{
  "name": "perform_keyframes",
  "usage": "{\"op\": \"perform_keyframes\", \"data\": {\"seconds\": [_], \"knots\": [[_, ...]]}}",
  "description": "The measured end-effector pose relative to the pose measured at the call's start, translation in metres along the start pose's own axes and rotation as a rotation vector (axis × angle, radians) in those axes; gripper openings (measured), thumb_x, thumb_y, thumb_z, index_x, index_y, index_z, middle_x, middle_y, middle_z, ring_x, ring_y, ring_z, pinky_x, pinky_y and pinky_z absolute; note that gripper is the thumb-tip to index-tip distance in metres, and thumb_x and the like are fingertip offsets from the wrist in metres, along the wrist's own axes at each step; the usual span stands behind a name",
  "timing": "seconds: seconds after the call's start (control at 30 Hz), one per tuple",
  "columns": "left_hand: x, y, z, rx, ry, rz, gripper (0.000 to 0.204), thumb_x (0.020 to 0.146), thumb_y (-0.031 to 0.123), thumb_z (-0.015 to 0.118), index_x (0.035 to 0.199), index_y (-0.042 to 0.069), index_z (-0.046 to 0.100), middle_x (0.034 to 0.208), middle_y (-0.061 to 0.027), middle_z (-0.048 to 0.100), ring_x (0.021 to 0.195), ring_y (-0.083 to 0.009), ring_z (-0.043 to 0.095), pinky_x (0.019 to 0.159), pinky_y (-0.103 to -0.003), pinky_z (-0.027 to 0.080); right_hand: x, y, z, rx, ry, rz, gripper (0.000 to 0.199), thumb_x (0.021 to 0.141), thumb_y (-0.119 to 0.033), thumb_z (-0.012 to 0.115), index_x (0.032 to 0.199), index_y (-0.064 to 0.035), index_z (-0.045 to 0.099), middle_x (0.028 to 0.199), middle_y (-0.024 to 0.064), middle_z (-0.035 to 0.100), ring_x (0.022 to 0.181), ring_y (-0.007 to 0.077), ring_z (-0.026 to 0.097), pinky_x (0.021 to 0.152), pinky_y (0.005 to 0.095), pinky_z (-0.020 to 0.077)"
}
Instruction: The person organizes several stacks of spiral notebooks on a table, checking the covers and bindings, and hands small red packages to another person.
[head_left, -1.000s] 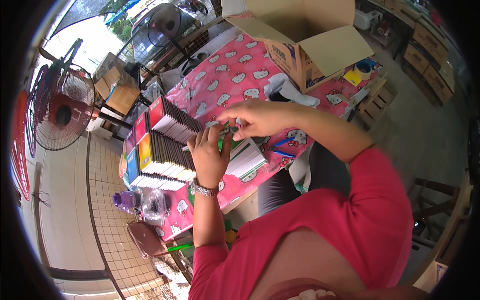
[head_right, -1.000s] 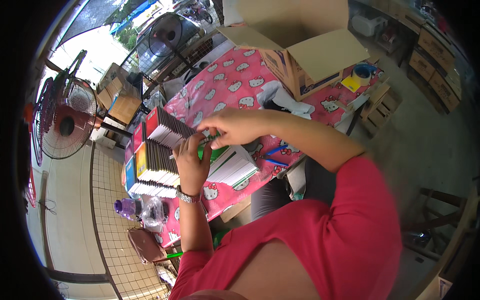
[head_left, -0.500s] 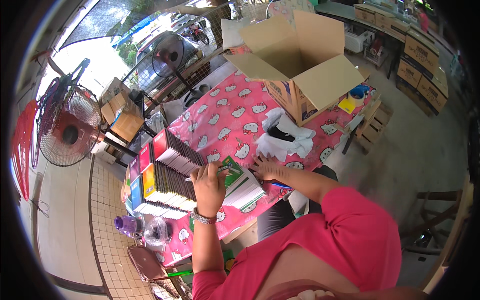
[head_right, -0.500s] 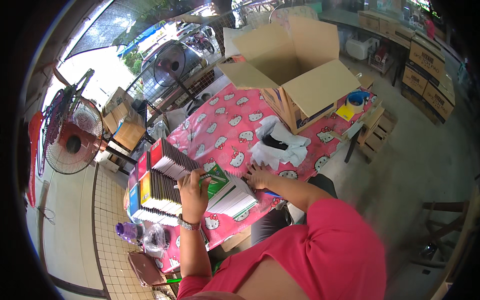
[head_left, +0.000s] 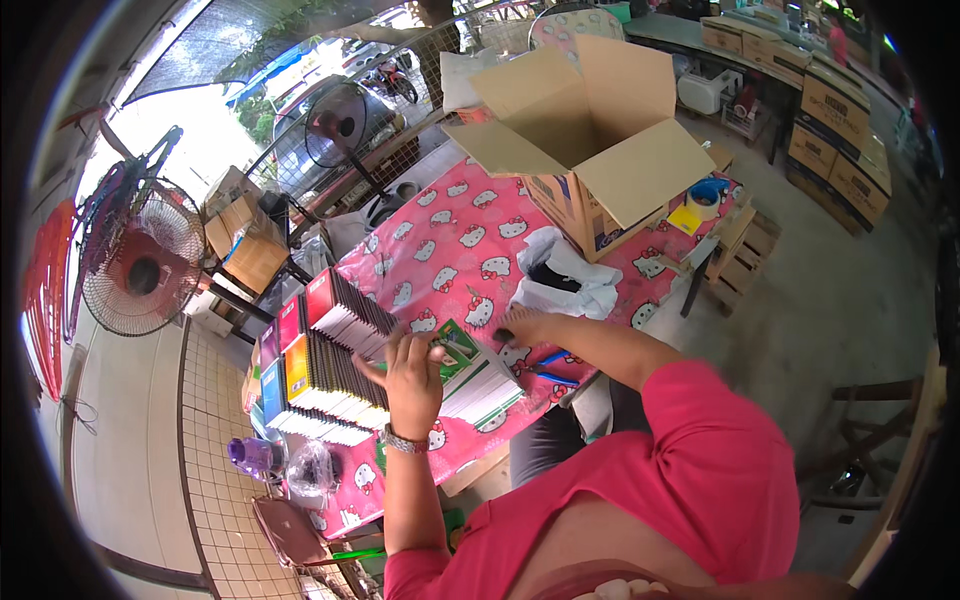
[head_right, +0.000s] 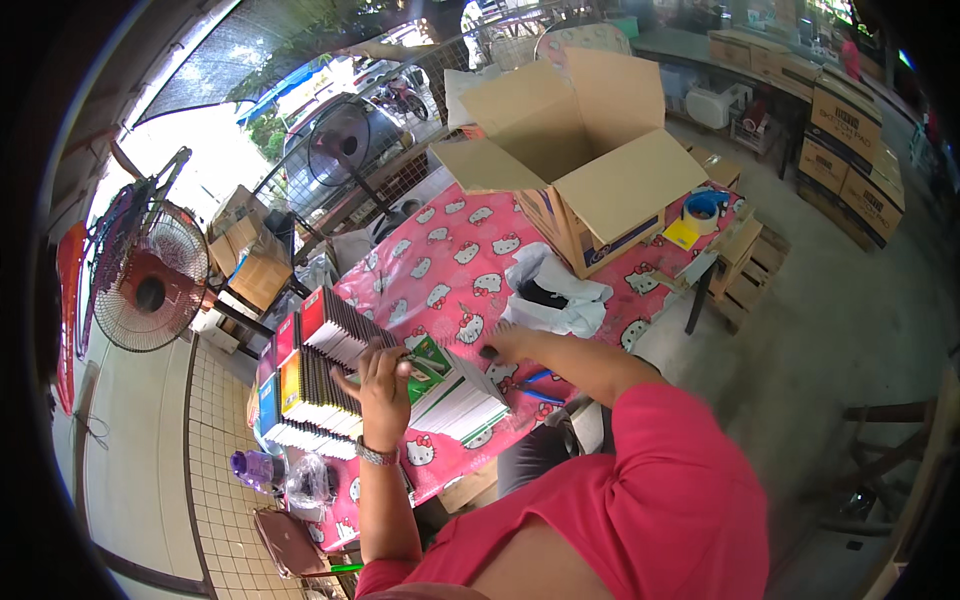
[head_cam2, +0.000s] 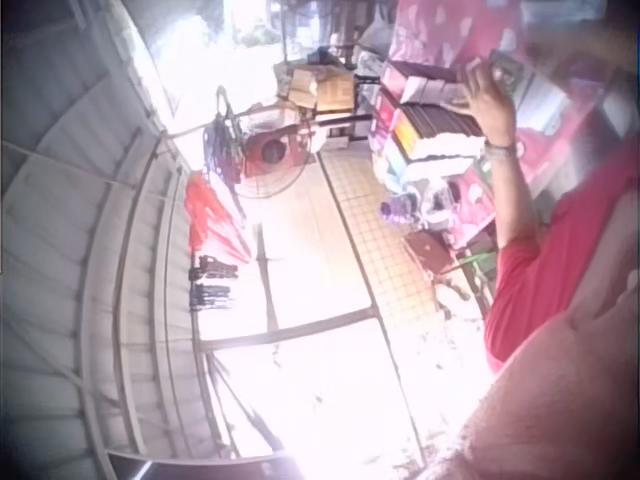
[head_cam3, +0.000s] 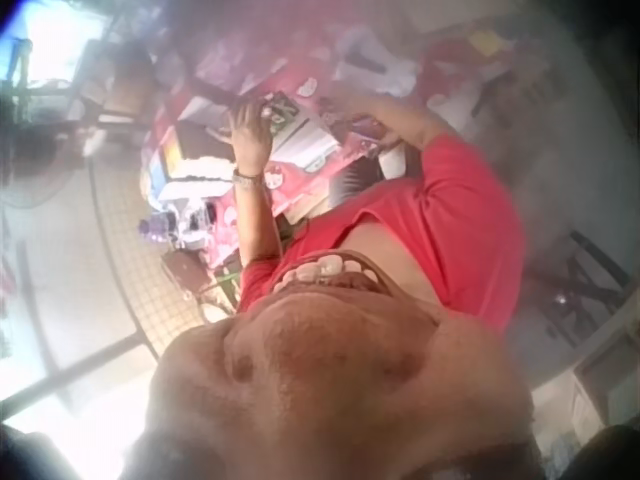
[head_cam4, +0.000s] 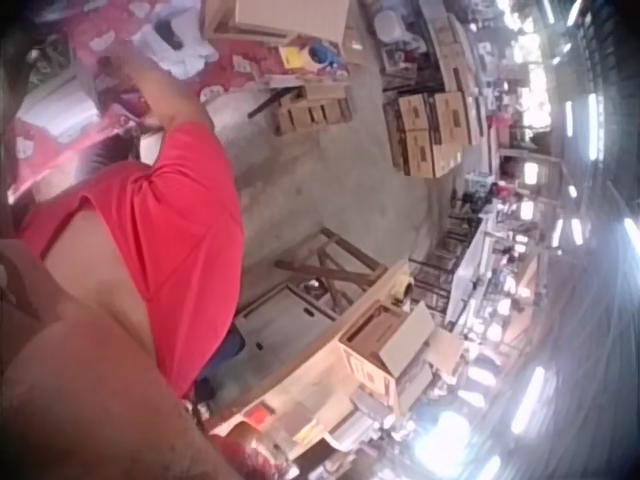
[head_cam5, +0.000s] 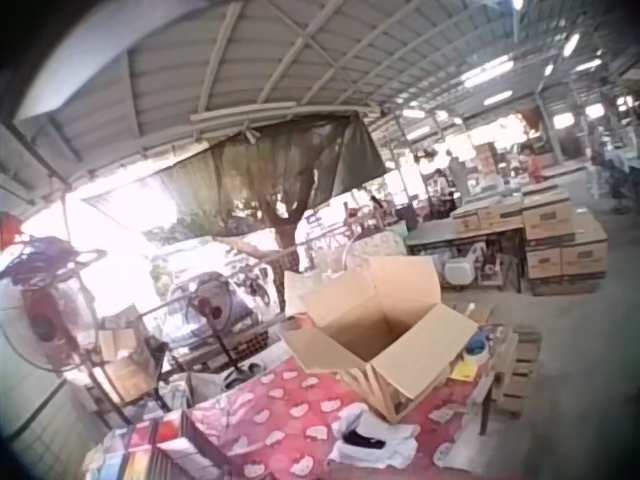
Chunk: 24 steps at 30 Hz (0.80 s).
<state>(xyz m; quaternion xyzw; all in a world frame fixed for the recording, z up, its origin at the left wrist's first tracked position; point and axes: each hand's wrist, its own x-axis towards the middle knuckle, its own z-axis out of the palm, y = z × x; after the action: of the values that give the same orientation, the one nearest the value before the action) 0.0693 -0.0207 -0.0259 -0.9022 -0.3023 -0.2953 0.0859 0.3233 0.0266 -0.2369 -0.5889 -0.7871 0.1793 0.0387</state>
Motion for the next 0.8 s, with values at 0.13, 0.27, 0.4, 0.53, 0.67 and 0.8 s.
{"op": "perform_keyframes", "data": {"seconds": [0.13,0.27,0.4,0.53,0.67,0.8], "knots": [[-0.019,-0.016,0.001,0.071,0.092,-0.135,0.030,0.086,0.033,0.069,0.100,0.007,0.062,0.102,-0.0110,0.061,0.104,-0.0346,0.052,0.094,-0.053,0.034,-0.004,-0.071,-0.115,1.146,0.300,-0.175,0.050,0.085,-0.038,0.066,0.128,-0.0144,0.060,0.111,0.0097,0.065,0.102,0.0176,0.060,0.086,0.0322,0.0462],[-0.011,-0.014,0.002,-0.041,0.096,-0.116,0.033,0.080,0.032,0.075,0.093,0.005,0.061,0.093,-0.0123,0.059,0.092,-0.0357,0.052,0.079,-0.046,0.041,-0.053,-0.111,-0.185,1.257,-0.149,-0.653,0.054,0.086,-0.035,0.066,0.130,-0.0052,0.058,0.111,0.0065,0.064,0.103,0.0154,0.058,0.090,0.0290,0.0441],[-0.009,-0.012,0.003,-0.032,0.133,-0.114,0.036,0.077,0.034,0.078,0.091,0.005,0.063,0.092,-0.0128,0.059,0.090,-0.0349,0.052,0.077,-0.047,0.042,-0.063,-0.097,-0.192,1.064,-0.125,-0.508,0.059,0.087,-0.035,0.066,0.132,0.0003,0.055,0.121,0.0068,0.061,0.111,0.0160,0.055,0.094,0.0277,0.0424],[-0.007,-0.013,0.003,-0.084,0.120,-0.088,0.038,0.077,0.036,0.078,0.090,0.005,0.063,0.091,-0.0120,0.058,0.090,-0.0340,0.051,0.078,-0.045,0.041,-0.058,-0.096,-0.190,1.043,-0.195,-0.446,0.059,0.083,-0.034,0.066,0.130,0.0002,0.057,0.126,0.0086,0.061,0.118,0.0171,0.054,0.102,0.0300,0.0392],[-0.006,-0.015,0.001,-0.089,0.113,-0.087,0.040,0.076,0.038,0.079,0.091,0.004,0.063,0.092,-0.0116,0.058,0.091,-0.0340,0.051,0.078,-0.045,0.041,-0.059,-0.109,-0.204,1.298,-0.273,-0.677,0.060,0.079,-0.036,0.066,0.128,0.0002,0.059,0.122,0.0084,0.062,0.116,0.0171,0.055,0.103,0.0290,0.0384],[-0.002,-0.014,0.001,-0.130,0.122,-0.057,0.041,0.077,0.035,0.080,0.089,0.001,0.060,0.088,-0.0136,0.057,0.087,-0.0353,0.049,0.078,-0.046,0.041,-0.058,-0.111,-0.201,1.275,-0.166,-0.585,0.058,0.081,-0.038,0.065,0.125,-0.0008,0.060,0.107,0.0035,0.062,0.102,0.0132,0.055,0.090,0.0280,0.0417]]}}
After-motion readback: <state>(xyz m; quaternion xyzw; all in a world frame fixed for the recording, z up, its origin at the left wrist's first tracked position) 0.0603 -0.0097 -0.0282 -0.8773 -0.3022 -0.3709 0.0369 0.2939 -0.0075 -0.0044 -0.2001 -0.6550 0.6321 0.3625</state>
